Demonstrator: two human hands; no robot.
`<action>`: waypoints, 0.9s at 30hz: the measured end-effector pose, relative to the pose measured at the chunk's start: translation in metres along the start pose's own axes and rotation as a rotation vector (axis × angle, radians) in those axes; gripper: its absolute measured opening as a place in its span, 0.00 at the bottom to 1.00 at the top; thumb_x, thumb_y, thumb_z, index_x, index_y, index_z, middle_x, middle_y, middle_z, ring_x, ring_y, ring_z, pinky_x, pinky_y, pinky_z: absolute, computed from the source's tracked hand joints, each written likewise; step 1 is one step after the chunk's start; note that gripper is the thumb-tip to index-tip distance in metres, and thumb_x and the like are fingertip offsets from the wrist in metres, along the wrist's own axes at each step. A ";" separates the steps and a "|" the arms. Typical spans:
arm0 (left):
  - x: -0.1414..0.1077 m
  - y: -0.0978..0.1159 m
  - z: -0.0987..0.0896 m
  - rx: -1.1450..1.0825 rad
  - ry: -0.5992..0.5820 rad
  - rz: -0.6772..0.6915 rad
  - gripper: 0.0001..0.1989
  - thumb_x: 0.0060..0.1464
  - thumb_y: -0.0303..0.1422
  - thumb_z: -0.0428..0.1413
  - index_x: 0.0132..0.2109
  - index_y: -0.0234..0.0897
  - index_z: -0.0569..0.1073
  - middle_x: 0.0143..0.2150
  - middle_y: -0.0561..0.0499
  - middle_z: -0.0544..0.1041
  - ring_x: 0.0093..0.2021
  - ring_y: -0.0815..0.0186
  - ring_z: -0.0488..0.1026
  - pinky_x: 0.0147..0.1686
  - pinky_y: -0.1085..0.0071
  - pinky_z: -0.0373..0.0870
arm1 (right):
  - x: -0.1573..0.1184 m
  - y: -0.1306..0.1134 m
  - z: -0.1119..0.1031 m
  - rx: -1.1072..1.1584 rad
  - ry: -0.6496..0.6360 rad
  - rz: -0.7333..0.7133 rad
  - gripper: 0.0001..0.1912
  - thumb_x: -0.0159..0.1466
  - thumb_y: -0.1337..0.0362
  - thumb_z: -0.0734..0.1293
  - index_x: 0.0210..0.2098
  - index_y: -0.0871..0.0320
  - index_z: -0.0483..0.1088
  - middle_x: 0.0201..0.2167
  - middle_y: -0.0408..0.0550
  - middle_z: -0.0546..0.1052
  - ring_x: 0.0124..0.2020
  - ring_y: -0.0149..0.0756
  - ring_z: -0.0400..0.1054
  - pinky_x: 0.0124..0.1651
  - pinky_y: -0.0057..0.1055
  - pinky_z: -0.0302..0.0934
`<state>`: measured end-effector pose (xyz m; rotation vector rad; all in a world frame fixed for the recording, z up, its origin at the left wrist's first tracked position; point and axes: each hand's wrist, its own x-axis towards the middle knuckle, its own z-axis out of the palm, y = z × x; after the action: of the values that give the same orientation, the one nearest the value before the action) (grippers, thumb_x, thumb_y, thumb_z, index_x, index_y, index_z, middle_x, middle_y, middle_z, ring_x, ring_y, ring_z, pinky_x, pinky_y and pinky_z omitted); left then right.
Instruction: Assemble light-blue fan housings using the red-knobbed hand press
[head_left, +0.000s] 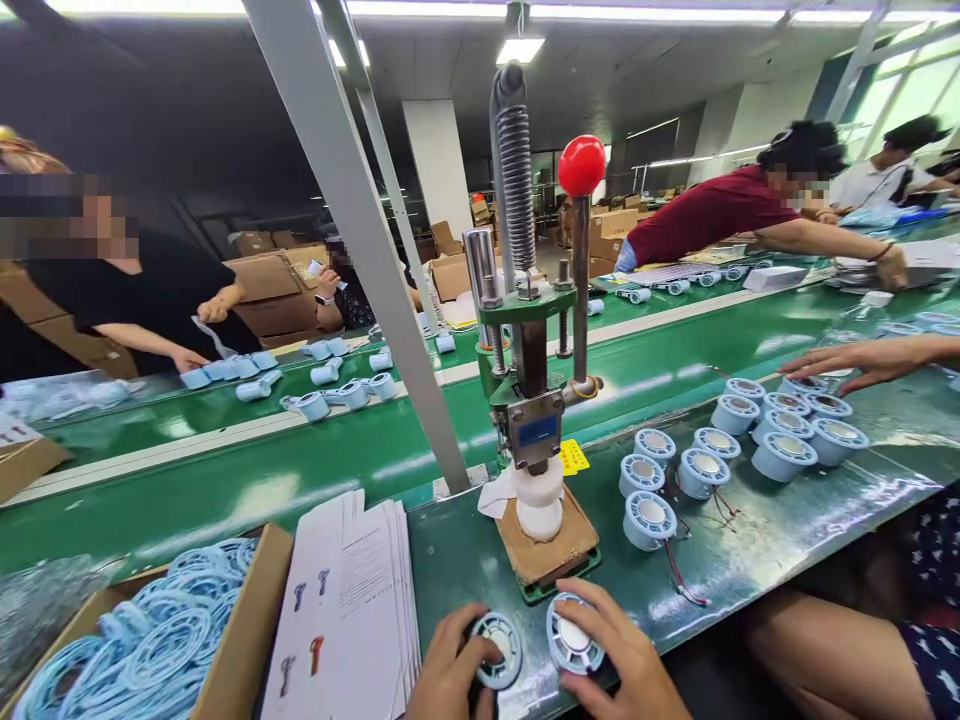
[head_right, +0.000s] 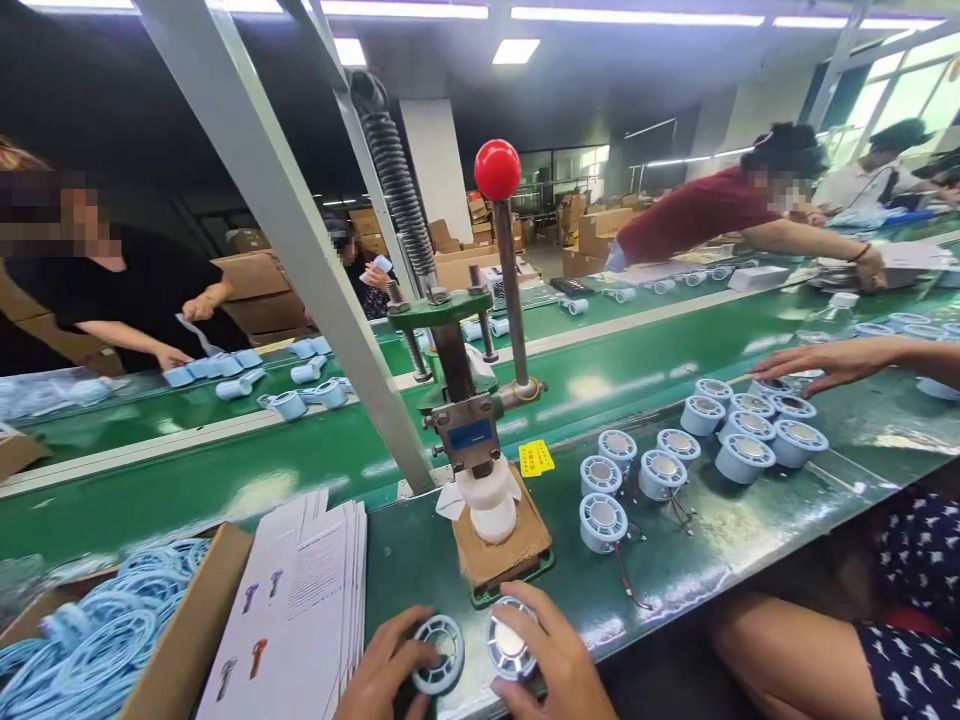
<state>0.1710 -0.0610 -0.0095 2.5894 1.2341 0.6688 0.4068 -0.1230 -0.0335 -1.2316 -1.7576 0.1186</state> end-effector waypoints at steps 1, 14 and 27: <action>0.000 0.004 0.002 -0.012 -0.079 -0.064 0.23 0.36 0.15 0.52 0.38 0.43 0.75 0.56 0.47 0.74 0.56 0.57 0.72 0.53 0.60 0.74 | 0.000 0.000 -0.004 0.006 0.005 0.005 0.28 0.55 0.71 0.69 0.55 0.56 0.65 0.55 0.51 0.72 0.55 0.33 0.69 0.57 0.20 0.62; -0.013 0.008 0.027 0.055 -0.097 -0.096 0.41 0.42 0.21 0.55 0.65 0.43 0.62 0.59 0.45 0.72 0.58 0.51 0.67 0.55 0.52 0.69 | 0.000 -0.004 -0.008 0.047 0.062 0.089 0.25 0.60 0.65 0.68 0.56 0.56 0.65 0.50 0.51 0.74 0.51 0.36 0.72 0.53 0.24 0.68; -0.005 0.028 0.009 -0.243 0.131 -0.279 0.34 0.55 0.38 0.55 0.67 0.44 0.55 0.54 0.48 0.76 0.50 0.60 0.76 0.51 0.64 0.74 | -0.001 -0.019 0.018 -0.086 0.108 0.119 0.29 0.56 0.66 0.65 0.58 0.59 0.60 0.48 0.50 0.77 0.46 0.37 0.76 0.47 0.25 0.71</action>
<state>0.1918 -0.0824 -0.0088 2.1563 1.4189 0.8791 0.3809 -0.1253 -0.0339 -1.3795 -1.6113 0.0452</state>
